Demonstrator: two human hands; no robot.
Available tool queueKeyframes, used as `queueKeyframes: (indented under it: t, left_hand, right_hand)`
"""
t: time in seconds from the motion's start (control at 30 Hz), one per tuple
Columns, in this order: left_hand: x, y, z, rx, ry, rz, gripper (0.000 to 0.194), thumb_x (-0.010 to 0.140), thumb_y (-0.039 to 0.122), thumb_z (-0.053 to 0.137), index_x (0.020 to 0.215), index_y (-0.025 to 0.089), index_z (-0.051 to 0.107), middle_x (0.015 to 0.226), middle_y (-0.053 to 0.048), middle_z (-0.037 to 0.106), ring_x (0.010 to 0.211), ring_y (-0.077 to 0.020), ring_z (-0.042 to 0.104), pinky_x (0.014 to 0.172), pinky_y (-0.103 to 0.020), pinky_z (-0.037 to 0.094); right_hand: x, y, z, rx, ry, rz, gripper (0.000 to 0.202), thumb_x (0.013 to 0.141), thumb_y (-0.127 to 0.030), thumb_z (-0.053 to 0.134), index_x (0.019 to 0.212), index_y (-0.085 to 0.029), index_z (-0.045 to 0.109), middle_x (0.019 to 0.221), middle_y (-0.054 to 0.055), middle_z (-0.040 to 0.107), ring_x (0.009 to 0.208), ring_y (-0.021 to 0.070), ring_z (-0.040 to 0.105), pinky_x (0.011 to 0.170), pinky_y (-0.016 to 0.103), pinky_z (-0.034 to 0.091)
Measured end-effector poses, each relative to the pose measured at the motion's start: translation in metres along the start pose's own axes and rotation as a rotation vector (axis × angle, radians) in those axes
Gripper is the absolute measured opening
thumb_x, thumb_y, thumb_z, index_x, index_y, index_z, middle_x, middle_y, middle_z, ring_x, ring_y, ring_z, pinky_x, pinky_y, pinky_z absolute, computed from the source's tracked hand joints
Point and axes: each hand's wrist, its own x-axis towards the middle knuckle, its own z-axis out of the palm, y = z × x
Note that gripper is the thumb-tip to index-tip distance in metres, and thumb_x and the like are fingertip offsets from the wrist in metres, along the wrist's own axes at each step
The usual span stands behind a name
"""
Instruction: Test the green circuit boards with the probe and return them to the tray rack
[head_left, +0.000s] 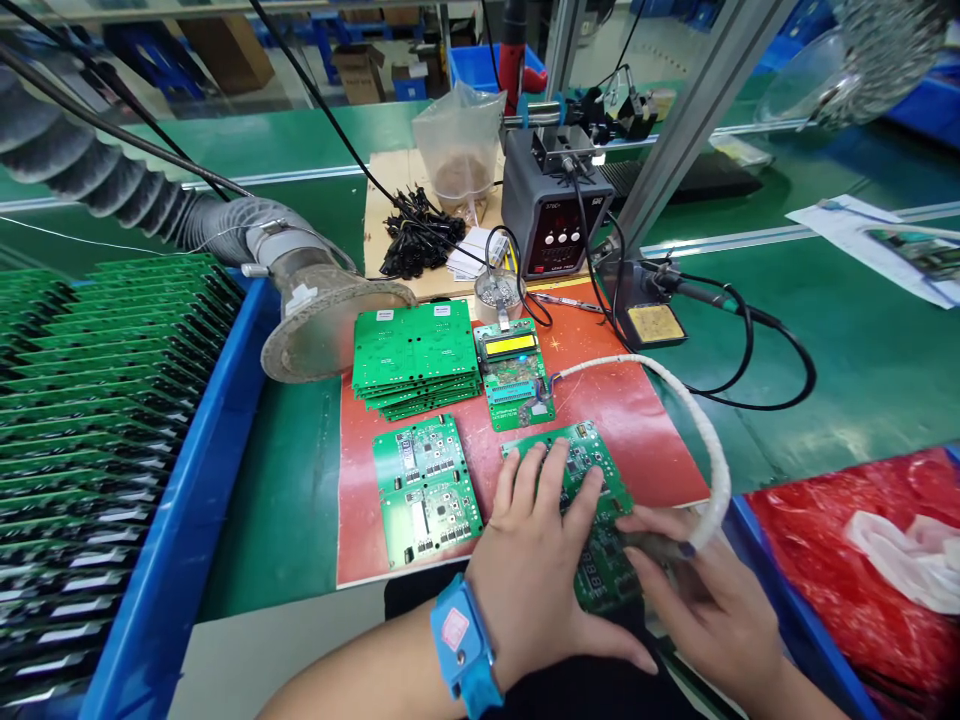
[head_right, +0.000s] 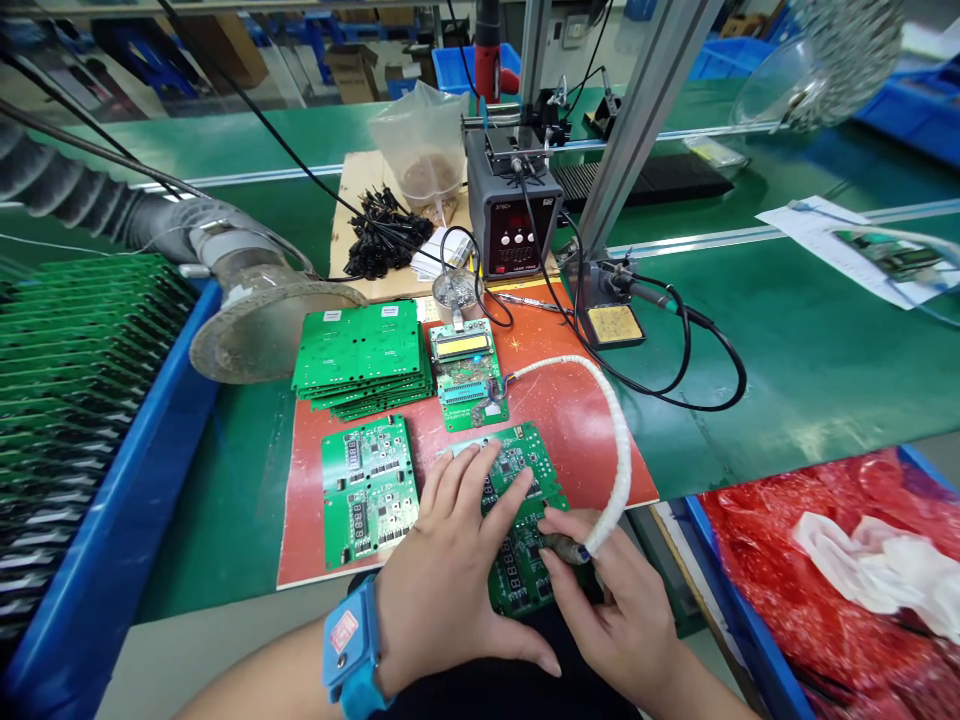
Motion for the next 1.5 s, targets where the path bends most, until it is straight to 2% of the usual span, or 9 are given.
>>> queueKeyframes:
  t: [0.17,0.3,0.63,0.9,1.0,1.13,1.2,1.3,1.5]
  left_hand:
    - [0.004,0.008,-0.006,0.026,-0.067,-0.078,0.124,0.045,0.088,0.06,0.146,0.021,0.033,0.155,-0.03,0.009,0.14,-0.0525,0.011,0.102,-0.073,0.027]
    - [0.007,0.014,-0.01,0.055,-0.082,-0.123,0.118,0.044,0.068,0.079,0.144,0.023,0.036,0.156,-0.028,0.01,0.14,-0.0515,0.014,0.103,-0.071,0.029]
    - [0.009,0.015,-0.011,0.023,-0.093,-0.151,0.113,0.046,0.06,0.081,0.144,0.024,0.037,0.157,-0.025,0.006,0.141,-0.0502,0.012,0.106,-0.07,0.026]
    - [0.015,0.019,-0.014,0.071,-0.092,-0.182,0.12,0.041,0.061,0.083,0.145,0.028,0.034,0.156,-0.023,0.016,0.14,-0.0485,0.021,0.107,-0.067,0.028]
    - [0.012,0.016,-0.019,0.081,-0.09,-0.143,0.123,0.035,0.062,0.085,0.144,0.03,0.036,0.152,-0.022,0.024,0.136,-0.0497,0.027,0.104,-0.068,0.03]
    - [-0.014,-0.006,-0.04,0.15,-0.012,-0.113,0.125,0.038,0.058,0.086,0.146,0.032,0.029,0.15,-0.022,0.022,0.135,-0.0504,0.028,0.1,-0.07,0.034]
    - [-0.032,-0.026,-0.053,0.211,-0.004,-0.099,0.123,0.043,0.055,0.086,0.147,0.03,0.025,0.15,-0.023,0.019,0.136,-0.0497,0.025,0.101,-0.07,0.032]
    - [-0.056,-0.061,-0.065,0.275,-0.044,-0.114,0.12,0.049,0.053,0.084,0.148,0.027,0.02,0.15,-0.023,0.02,0.137,-0.0493,0.023,0.102,-0.071,0.029]
    - [-0.073,-0.109,-0.062,0.273,-0.108,-0.239,0.115,0.053,0.057,0.081,0.147,0.028,0.021,0.152,-0.02,0.02,0.139,-0.05,0.018,0.104,-0.069,0.028]
  right_hand:
    - [-0.001,0.002,0.001,0.006,-0.019,0.002,0.028,0.083,-0.011,0.058,0.11,-0.02,0.059,0.087,0.006,0.071,0.081,0.0182,0.07,0.074,0.027,0.06]
    - [0.0,0.002,0.001,0.005,-0.018,-0.007,0.028,0.083,-0.012,0.059,0.11,-0.02,0.059,0.087,0.006,0.071,0.081,0.0179,0.07,0.074,0.026,0.06]
    - [0.001,0.001,0.0,0.024,-0.019,0.003,0.029,0.082,-0.01,0.059,0.109,-0.019,0.06,0.087,0.005,0.071,0.082,0.0164,0.069,0.076,0.024,0.059]
    - [-0.004,0.004,-0.002,0.097,-0.03,0.061,0.031,0.082,-0.01,0.06,0.112,-0.021,0.061,0.09,0.004,0.071,0.086,0.0146,0.067,0.081,0.022,0.058]
    - [-0.003,0.003,-0.002,0.274,0.08,0.202,0.04,0.084,-0.009,0.058,0.12,-0.025,0.058,0.092,0.002,0.071,0.086,0.0121,0.068,0.08,0.019,0.058]
    - [0.017,0.006,0.007,0.474,0.218,0.379,0.039,0.087,-0.013,0.058,0.124,-0.027,0.055,0.096,0.002,0.071,0.078,0.0114,0.069,0.066,0.018,0.06]
    - [0.031,0.011,0.014,0.499,0.183,0.407,0.035,0.087,-0.017,0.06,0.121,-0.026,0.057,0.097,0.003,0.071,0.077,0.012,0.068,0.065,0.021,0.06]
    - [0.046,0.021,0.024,0.472,0.106,0.4,0.033,0.089,-0.022,0.059,0.121,-0.027,0.057,0.1,0.003,0.07,0.085,0.0132,0.067,0.078,0.026,0.059]
    - [0.048,0.03,0.03,0.394,0.033,0.387,0.038,0.091,-0.025,0.057,0.128,-0.03,0.053,0.105,0.002,0.067,0.09,0.0141,0.065,0.085,0.031,0.054]
